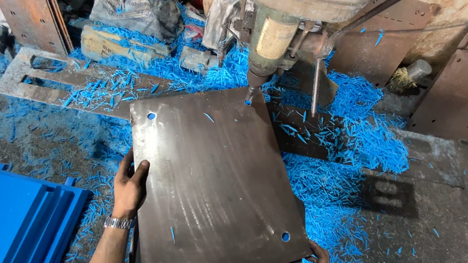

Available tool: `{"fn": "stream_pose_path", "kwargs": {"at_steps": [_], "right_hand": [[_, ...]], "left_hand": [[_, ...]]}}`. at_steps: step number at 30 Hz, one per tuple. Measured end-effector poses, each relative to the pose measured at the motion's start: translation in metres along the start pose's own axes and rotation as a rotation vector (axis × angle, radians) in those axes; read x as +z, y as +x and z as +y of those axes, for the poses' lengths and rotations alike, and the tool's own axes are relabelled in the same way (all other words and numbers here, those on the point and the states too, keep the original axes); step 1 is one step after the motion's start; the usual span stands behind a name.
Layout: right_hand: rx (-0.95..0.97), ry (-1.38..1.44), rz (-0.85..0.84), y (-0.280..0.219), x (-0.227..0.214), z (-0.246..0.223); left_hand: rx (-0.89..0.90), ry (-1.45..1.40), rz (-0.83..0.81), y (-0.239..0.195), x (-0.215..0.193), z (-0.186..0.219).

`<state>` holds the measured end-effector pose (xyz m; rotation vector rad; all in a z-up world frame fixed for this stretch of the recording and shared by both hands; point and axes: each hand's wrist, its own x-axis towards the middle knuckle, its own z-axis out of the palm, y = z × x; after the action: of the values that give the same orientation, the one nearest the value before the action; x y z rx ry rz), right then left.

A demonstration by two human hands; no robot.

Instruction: The person places square metal plates one at a time on the drill press table, aligns them under the bit, and pulls the lever down to drill holes through each plate, then sets the drilled plate aside and takes the next one.

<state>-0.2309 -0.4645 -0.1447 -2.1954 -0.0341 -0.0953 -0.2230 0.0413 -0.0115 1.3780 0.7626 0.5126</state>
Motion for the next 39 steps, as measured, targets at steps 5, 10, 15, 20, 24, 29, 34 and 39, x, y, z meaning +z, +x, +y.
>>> {"fn": "stream_pose_path", "kwargs": {"at_steps": [5,10,15,20,24,29,34,39], "right_hand": [[-0.006,-0.048,0.011,0.000,0.002,0.009],[-0.053,-0.003,0.013,0.000,-0.001,0.006],[-0.078,-0.006,-0.006,0.022,-0.024,-0.043],[-0.328,-0.096,0.149,0.095,-0.064,-0.176],[-0.647,-0.128,0.271,0.178,-0.084,-0.270],[-0.946,-0.211,0.423,0.299,-0.111,-0.349],[-1.132,-0.308,0.424,0.377,-0.121,-0.397],[-1.012,-0.329,0.517,0.389,-0.116,-0.372]], "left_hand": [[0.002,-0.078,-0.008,0.000,0.001,-0.003],[-0.012,0.081,0.039,-0.002,0.004,0.007],[0.637,0.755,0.228,0.016,0.022,0.023],[0.754,0.832,-0.209,0.049,0.102,0.050],[0.879,1.114,-0.329,0.107,0.169,0.022],[0.802,1.227,-0.333,0.146,0.213,0.005],[0.771,1.242,-0.318,0.147,0.211,0.018],[0.836,1.265,-0.321,0.146,0.211,0.020]]}}
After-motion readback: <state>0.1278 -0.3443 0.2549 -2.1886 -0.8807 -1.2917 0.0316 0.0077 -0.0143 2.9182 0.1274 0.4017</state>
